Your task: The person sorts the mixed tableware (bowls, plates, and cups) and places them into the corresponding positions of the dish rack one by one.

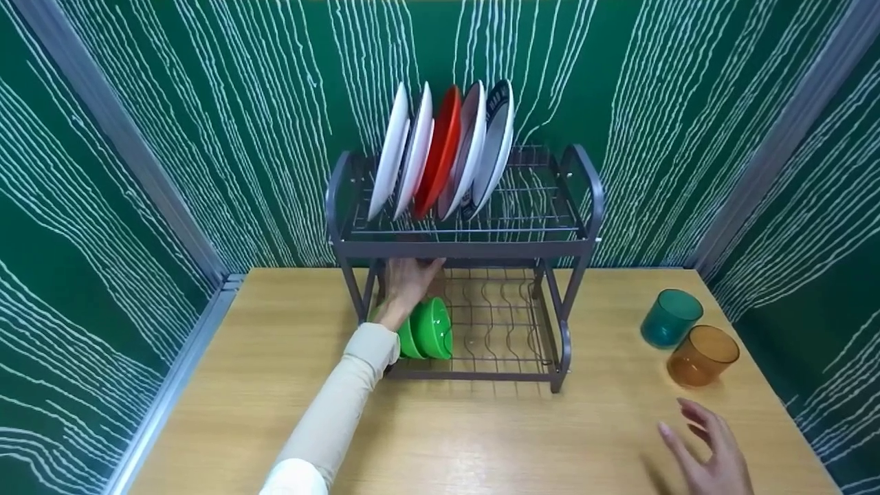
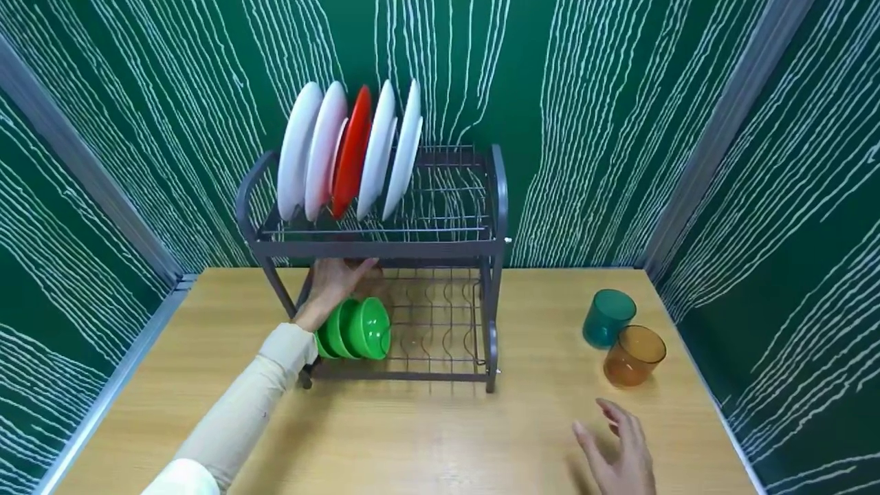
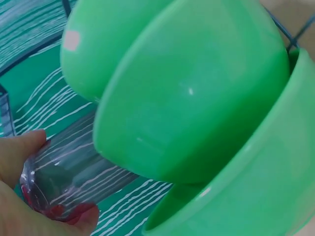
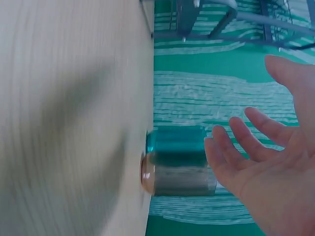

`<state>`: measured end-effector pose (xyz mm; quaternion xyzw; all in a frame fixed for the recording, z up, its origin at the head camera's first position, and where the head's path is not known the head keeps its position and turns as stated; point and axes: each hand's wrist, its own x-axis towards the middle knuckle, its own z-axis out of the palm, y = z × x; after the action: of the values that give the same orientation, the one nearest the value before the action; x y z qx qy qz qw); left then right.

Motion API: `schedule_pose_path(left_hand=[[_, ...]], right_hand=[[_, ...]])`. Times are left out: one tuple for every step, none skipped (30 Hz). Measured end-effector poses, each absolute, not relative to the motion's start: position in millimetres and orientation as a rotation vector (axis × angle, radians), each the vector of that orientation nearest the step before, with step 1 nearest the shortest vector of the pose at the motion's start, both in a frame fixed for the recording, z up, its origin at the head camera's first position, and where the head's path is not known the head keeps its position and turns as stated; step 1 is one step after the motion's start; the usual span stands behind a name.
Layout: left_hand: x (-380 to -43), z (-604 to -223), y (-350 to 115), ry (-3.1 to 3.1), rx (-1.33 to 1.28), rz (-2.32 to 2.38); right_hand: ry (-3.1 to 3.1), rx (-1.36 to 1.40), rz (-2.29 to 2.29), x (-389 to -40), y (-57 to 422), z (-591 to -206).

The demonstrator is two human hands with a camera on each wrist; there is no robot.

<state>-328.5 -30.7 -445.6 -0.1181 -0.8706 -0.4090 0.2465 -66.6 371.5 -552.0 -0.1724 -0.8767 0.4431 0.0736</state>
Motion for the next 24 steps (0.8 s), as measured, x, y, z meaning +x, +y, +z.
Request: schedule_pose_path(left_hand=[[-329.8,-446.2,-30.2,-2.364,-0.331,-1.119],[-331.1,-446.6,-29.9,-2.353,-0.341,-1.119],[-332.3,-446.5,-29.9,-2.346,-0.344,-1.107],[-333.7,-446.6,-30.1,-2.329,-0.359,-1.104],[-334.8,-446.2,-30.6,-2.323,-0.372,-1.104],[-336.3,-446.2,-31.1,-2.324,-0.379,-1.093],[-337.8,-446.4,-31.5,-2.322,-0.385,-1.073],[-339.6,-447.0,-32.0,-2.323,-0.389,-1.051],[-341.0,-447.5,-32.6,-2.324,-0.39,-1.036],[-342.4,-448.4,-33.4,-2.322,-0.392,-1.023],[-344.3,-449.8,-34.2,-2.323,-0.387,-1.004],[-345.4,-451.0,-34.9,-2.327,-0.386,-0.988],[-346.1,-452.2,-35.8,-2.332,-0.384,-0.971],[-346.6,-453.4,-36.6,-2.343,-0.384,-0.942],[-346.8,-454.4,-37.2,-2.35,-0.385,-0.921],[-347.5,-455.6,-37.6,-2.355,-0.388,-0.89],[-347.9,-456.3,-37.9,-2.358,-0.39,-0.867],[-347.1,-456.3,-37.9,-2.362,-0.391,-0.842],[-347.8,-457.2,-38.0,-2.372,-0.381,-0.825],[-348.1,-457.3,-38.0,-2.372,-0.375,-0.821],[-349.6,-458.4,-38.2,-2.369,-0.372,-0.836],[-353.7,-462.7,-38.9,-2.375,-0.37,-0.835],[-367.2,-478.9,-40.8,-2.37,-0.371,-0.795],[-387.0,-500.7,-44.7,-2.357,-0.381,-0.764]], right_hand=[[-2.627,-0.537,1.333,-67.0,375.5,-552.5],[-2.624,-0.555,1.335,-67.6,379.5,-552.8],[-2.621,-0.569,1.332,-68.3,383.6,-553.1],[-2.616,-0.584,1.335,-69.1,387.4,-553.3],[-2.613,-0.594,1.338,-69.9,391.6,-553.5],[-2.611,-0.607,1.343,-70.6,396.0,-553.5],[-2.611,-0.623,1.347,-71.4,400.2,-553.1],[-2.609,-0.64,1.352,-72.5,404.3,-552.8],[-2.604,-0.655,1.357,-73.5,407.8,-552.9],[-2.599,-0.668,1.365,-74.6,410.9,-552.9],[-2.596,-0.678,1.364,-75.8,413.8,-552.9],[-2.594,-0.686,1.364,-77.0,416.5,-553.1],[-2.592,-0.693,1.364,-77.9,418.8,-553.1],[-2.59,-0.695,1.362,-78.7,420.7,-553.3],[-2.587,-0.692,1.358,-79.4,422.5,-553.4],[-2.587,-0.691,1.351,-80.1,424.4,-553.3],[-2.586,-0.691,1.347,-80.7,426.1,-553.3],[-2.581,-0.691,1.344,-81.3,427.7,-553.1],[-2.578,-0.689,1.341,-81.8,429.0,-553.0],[-2.576,-0.686,1.336,-82.5,430.4,-552.7],[-2.574,-0.685,1.333,-83.3,431.8,-552.6],[-2.572,-0.685,1.329,-84.3,433.2,-552.5],[-2.571,-0.686,1.328,-85.2,434.4,-552.4],[-2.569,-0.686,1.327,-86.2,435.6,-552.4]])
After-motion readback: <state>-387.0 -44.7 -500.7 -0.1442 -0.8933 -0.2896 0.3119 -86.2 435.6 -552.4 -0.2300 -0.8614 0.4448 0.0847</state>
